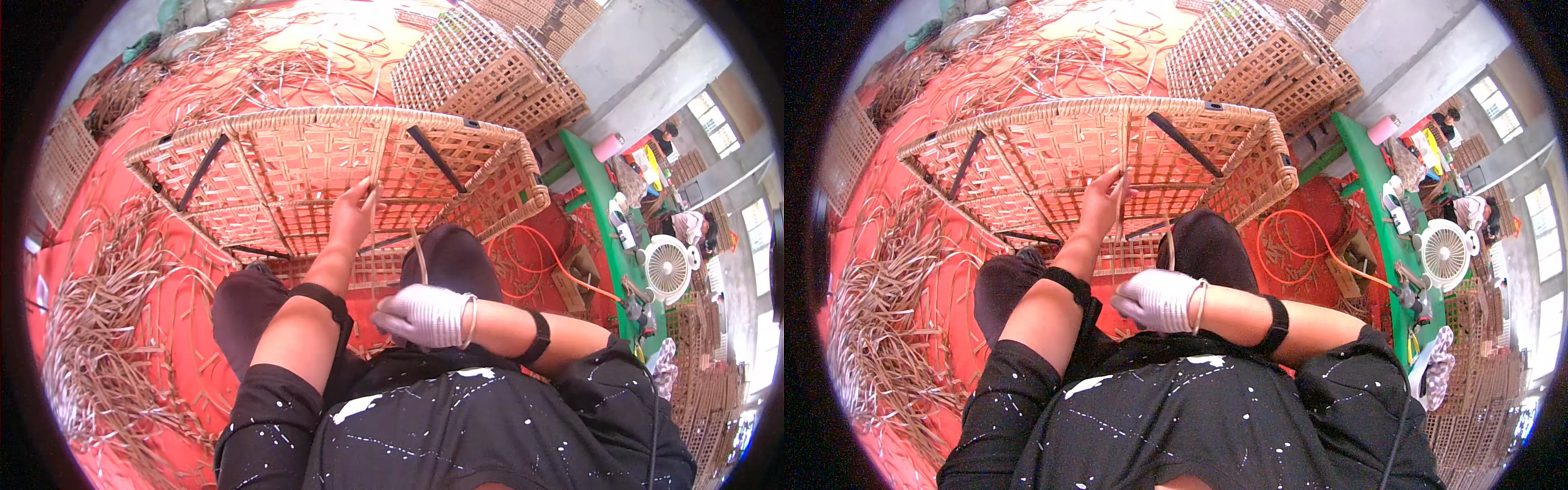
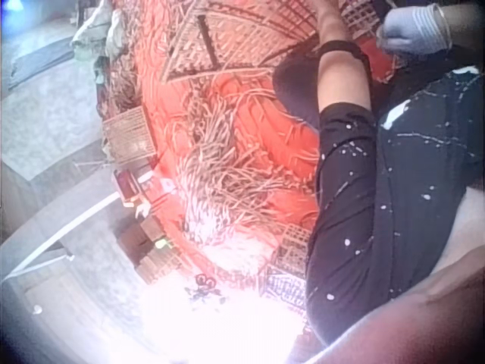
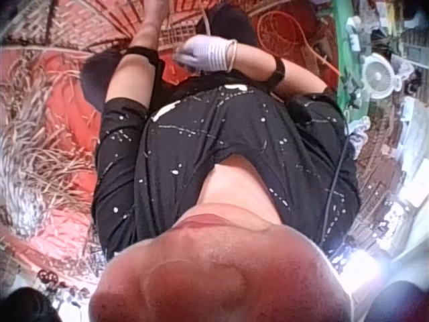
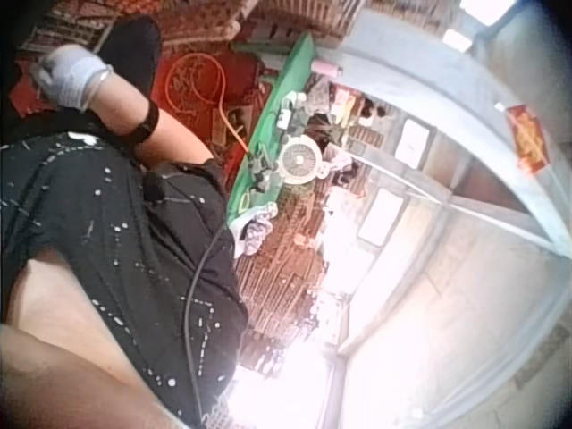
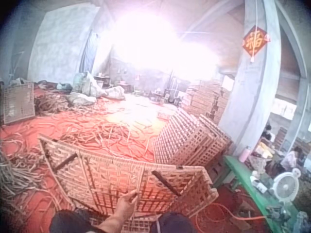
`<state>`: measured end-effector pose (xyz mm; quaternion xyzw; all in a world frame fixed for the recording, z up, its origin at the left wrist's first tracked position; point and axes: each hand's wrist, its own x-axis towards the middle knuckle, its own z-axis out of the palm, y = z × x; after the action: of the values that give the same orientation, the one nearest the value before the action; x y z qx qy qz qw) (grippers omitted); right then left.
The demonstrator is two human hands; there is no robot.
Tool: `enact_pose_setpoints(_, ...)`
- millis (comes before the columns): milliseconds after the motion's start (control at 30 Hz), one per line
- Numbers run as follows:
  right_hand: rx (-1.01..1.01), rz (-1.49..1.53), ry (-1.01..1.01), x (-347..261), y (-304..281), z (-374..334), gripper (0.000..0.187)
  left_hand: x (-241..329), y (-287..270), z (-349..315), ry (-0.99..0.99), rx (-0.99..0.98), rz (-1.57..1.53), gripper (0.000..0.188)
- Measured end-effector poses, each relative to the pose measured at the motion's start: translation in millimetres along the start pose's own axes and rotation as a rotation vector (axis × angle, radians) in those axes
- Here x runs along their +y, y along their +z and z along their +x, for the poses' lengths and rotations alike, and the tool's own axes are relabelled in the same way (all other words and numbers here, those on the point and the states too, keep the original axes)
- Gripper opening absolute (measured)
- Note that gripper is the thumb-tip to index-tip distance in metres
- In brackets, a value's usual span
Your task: Weaving rattan strips into a wooden furniture frame.
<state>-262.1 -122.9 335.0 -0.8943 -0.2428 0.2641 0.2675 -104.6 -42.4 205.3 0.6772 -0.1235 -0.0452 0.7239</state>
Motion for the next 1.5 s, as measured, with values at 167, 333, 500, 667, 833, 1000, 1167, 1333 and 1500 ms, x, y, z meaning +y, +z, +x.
enact_pose_setpoints(167, 0.527, 0.020, 0.104, 52, -52, 24, 0.048, 0, -5, 7, -0.038, -0.027, -0.027, 0.031)
enact_pose_setpoints(333, 0.548, 0.872, 0.185, 90, -92, 94, 0.044, 6, -4, 14, -0.168, -0.017, -0.093, 0.040)
enact_pose_setpoints(500, 0.616, 0.857, 0.086, 97, -85, 105, 0.041, 11, -7, 26, -0.248, -0.123, -0.061, 0.046)
enact_pose_setpoints(667, 0.550, 0.706, 0.047, 104, -77, 103, 0.039, 17, -6, 26, -0.274, -0.204, -0.112, 0.045)
enact_pose_setpoints(833, 0.496, -0.125, 0.133, 100, -87, 105, 0.054, 15, -11, 24, -0.257, -0.231, -0.016, 0.039)
enact_pose_setpoints(1000, 0.472, -0.533, 0.353, 76, -87, 81, 0.049, 4, -20, 24, -0.203, -0.333, 0.137, 0.022)
enact_pose_setpoints(1167, 0.500, -0.361, 0.201, 42, -68, 20, 0.032, 6, -19, 9, -0.055, -0.215, 0.124, 0.030)
enact_pose_setpoints(1333, 0.417, -0.060, 0.023, 0, -29, -25, 0.031, 9, -6, 0, 0.046, -0.058, 0.035, 0.038)
enact_pose_setpoints(1500, 0.057, 0.057, 0.063, 0, -26, -23, 0.033, 2, -1, 0, 0.026, 0.078, 0.154, 0.031)
